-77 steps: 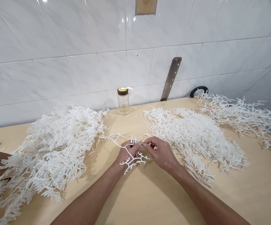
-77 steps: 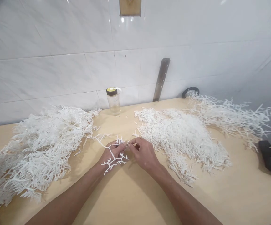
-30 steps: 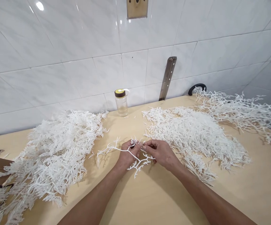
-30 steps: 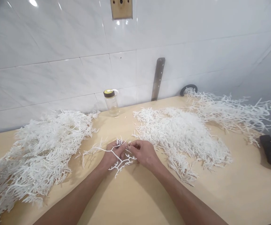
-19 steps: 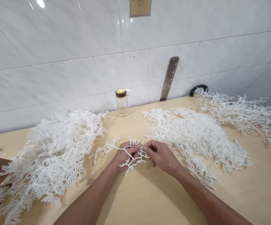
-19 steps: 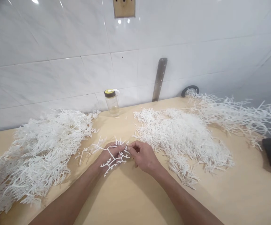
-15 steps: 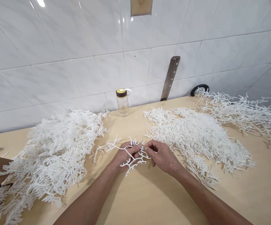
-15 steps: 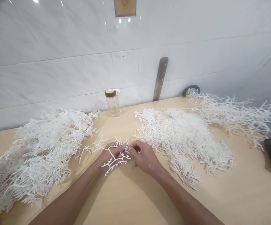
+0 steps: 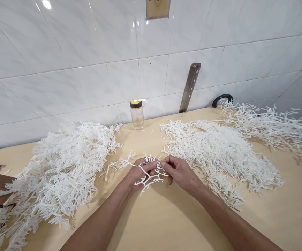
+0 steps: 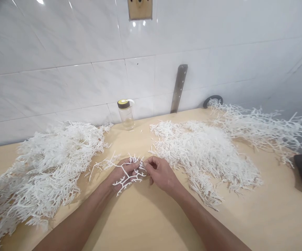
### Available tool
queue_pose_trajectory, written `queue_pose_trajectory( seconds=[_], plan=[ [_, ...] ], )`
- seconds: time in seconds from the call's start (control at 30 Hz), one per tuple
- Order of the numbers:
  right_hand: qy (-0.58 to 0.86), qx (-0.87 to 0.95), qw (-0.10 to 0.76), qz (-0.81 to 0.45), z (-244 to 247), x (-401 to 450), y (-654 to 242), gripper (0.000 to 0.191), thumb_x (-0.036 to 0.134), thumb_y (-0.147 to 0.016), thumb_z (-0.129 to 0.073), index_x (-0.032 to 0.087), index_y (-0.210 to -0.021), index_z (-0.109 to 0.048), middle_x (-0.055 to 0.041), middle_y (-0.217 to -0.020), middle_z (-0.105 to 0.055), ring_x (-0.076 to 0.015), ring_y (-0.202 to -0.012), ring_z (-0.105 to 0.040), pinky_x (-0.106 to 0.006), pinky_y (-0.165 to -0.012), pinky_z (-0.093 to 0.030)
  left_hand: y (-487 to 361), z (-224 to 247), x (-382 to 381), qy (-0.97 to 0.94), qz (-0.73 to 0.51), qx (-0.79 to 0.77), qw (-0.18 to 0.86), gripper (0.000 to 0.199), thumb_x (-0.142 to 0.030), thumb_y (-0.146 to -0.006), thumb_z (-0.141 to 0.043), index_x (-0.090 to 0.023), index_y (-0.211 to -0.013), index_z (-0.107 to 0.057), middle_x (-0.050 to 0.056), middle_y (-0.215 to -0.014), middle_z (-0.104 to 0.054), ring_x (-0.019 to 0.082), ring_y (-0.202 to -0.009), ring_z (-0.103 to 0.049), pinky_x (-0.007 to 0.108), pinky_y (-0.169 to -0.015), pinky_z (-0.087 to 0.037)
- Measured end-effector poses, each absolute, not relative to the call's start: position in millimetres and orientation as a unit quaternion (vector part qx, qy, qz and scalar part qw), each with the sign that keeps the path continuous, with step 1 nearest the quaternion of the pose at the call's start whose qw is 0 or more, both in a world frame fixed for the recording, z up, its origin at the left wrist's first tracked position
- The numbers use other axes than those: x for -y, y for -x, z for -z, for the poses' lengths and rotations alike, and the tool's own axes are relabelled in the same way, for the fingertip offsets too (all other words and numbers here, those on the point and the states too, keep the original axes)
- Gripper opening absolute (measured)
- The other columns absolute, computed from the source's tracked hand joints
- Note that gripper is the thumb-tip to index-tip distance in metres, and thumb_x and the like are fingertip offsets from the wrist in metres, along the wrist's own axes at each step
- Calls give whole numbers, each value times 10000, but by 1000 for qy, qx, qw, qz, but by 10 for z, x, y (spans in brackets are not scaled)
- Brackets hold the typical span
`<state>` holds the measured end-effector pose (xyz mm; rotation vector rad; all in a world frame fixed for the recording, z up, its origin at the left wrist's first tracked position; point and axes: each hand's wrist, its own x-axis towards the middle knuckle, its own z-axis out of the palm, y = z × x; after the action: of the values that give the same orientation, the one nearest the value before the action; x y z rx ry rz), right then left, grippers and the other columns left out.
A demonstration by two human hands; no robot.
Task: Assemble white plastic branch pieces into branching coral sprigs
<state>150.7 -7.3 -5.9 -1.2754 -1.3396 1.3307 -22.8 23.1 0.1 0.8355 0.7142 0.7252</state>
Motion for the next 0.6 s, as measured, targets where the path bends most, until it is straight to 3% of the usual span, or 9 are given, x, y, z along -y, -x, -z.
queue_pose_trajectory(
  seconds=[0.27,0.6],
  plan=[
    [550,537,391,-506,16,77,-1476,281,455,-824,-638,176,-799,-624,9,-635,-613,-110,-456,-550,-225,-423,-457,165,-42,-171,-442,-347,-438,702,396,-475,-658,-801,-152,-712,-580,-60,-484,-470,74,-387,-412,217,-405,-281],
    [563,556,394,-468,11,84,-1490,212,393,-793,-657,183,-792,-623,-6,-675,-636,-148,-559,-597,-238,-467,-457,121,-20,-119,-473,-363,-465,655,354,-458,-703,-750,-163,-683,-555,-58,-483,-470,74,-387,-427,197,-389,-293]
  ],
)
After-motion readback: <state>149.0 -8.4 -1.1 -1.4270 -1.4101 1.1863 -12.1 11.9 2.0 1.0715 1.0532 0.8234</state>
